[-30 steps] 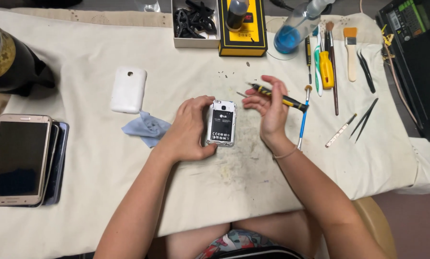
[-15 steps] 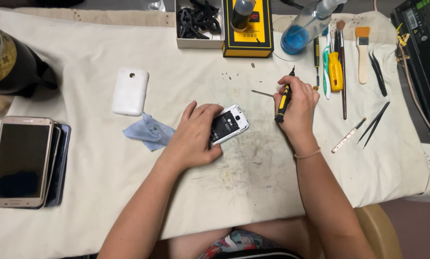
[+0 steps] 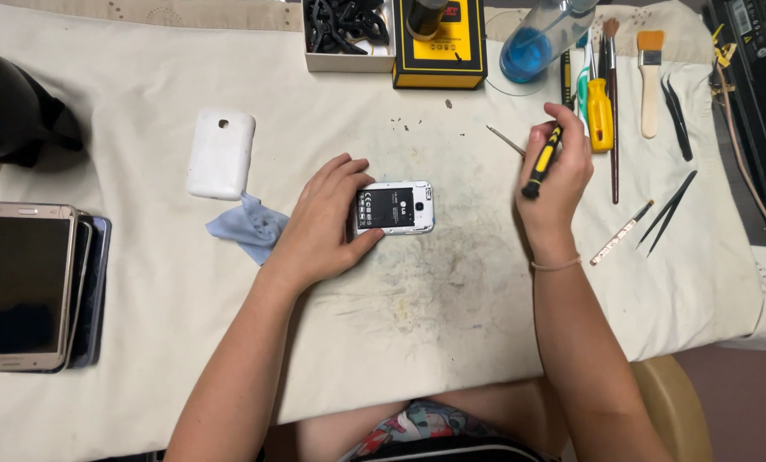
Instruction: The person uses a screwdriver to remove screws from the back of a white smartphone. They rotate the device to access different screw locations and place removed screws on the table.
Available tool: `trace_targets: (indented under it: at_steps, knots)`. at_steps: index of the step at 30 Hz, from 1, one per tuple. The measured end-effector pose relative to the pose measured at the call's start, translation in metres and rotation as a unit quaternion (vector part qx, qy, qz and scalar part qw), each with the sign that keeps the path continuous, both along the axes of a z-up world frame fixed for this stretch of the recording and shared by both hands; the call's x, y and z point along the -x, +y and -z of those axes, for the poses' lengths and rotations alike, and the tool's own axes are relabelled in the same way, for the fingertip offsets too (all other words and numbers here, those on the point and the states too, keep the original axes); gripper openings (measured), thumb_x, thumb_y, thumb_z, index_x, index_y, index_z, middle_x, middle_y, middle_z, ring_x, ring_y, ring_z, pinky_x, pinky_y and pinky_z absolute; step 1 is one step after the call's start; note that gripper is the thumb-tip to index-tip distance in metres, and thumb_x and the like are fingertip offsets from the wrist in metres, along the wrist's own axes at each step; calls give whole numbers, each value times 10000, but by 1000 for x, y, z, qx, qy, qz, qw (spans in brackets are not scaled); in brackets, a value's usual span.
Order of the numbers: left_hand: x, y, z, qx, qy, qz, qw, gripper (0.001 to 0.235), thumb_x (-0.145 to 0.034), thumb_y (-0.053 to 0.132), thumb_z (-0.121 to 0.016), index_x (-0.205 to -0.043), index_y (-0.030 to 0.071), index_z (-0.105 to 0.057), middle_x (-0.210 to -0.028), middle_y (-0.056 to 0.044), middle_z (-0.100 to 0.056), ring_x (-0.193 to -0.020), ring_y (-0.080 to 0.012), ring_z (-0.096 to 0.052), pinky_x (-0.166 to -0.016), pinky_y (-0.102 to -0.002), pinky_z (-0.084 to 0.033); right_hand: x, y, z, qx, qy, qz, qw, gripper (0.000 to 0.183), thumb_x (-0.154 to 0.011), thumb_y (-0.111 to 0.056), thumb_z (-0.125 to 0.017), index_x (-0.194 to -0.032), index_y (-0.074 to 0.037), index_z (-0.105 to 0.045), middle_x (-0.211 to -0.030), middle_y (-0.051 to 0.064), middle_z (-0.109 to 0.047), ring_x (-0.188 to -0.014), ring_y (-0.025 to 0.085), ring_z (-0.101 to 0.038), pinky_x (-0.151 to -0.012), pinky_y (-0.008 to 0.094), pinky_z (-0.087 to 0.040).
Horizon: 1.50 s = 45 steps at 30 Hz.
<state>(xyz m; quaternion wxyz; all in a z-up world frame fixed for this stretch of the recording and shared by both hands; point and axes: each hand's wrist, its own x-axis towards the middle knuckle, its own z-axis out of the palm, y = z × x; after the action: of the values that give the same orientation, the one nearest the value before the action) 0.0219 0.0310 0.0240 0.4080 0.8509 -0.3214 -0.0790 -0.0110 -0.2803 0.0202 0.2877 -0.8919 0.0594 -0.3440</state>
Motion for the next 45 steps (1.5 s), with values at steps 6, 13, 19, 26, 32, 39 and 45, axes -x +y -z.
trace_targets:
  at_steps: [6,13,19,26,32,39,45]
  knots:
    - [-4,-2,4,4,10,-9,1000,659,-722,306,-856,-1262,42,-585,-1452,-184,-544,-1447,-424,-382,-1213,-551,-245,-36,59,13,-388,-26,-118,914,305,-1083,-180,-542,-1284,27,-643,-808,137,-673,-554,109,-616,-430,182,-534]
    - [0,-4,7,-24,2,-23,999,642,-739,337,-816,-1256,32,-591,-1470,-173,-539,-1446,-391,-406,-1220,-526,-259,-70,57,37,-421,59,-133,895,134,-1008,-40,-561,-1062,44,-651,-671,145,-638,-404,149,-591,-295,226,-507]
    - [1,-4,11,-21,-5,-21,1000,638,-745,323,-814,-1264,33,-582,-1475,-172,-535,-1451,-390,-398,-1218,-523,-259,-67,58,32,-429,81,-123,891,144,-977,-42,-551,-994,55,-657,-642,154,-634,-454,165,-638,-351,241,-583]
    - [0,-4,7,-16,-12,-21,1000,635,-740,328,-803,-1255,28,-587,-1461,-181,-546,-1444,-398,-408,-1212,-526,-271,-68,58,31,-427,82,-135,890,143,-977,-45,-547,-973,53,-651,-632,155,-628,-455,161,-640,-359,238,-583]
    - [-9,-16,24,38,-26,-98,994,498,-821,418,-787,-1170,85,-665,-1234,-102,-662,-1295,-329,-560,-1123,-464,-384,-62,58,27,-451,73,-147,877,163,-994,-96,-538,-949,35,-625,-618,156,-612,-443,159,-626,-346,227,-557]
    - [-33,-56,31,148,-42,-156,976,359,-812,207,-842,-1150,153,-734,-922,-15,-779,-982,-247,-737,-935,-365,-532,-46,78,25,-484,67,-213,846,278,-1074,-274,-473,-981,-18,-529,-739,217,-697,-605,248,-751,-522,294,-665]
    - [-36,-46,35,185,-45,-135,972,325,-798,140,-862,-1100,222,-775,-920,26,-793,-963,-185,-750,-923,-310,-542,-48,76,37,-468,55,-266,841,280,-1088,-283,-476,-989,-22,-494,-788,248,-715,-674,293,-774,-582,341,-686]
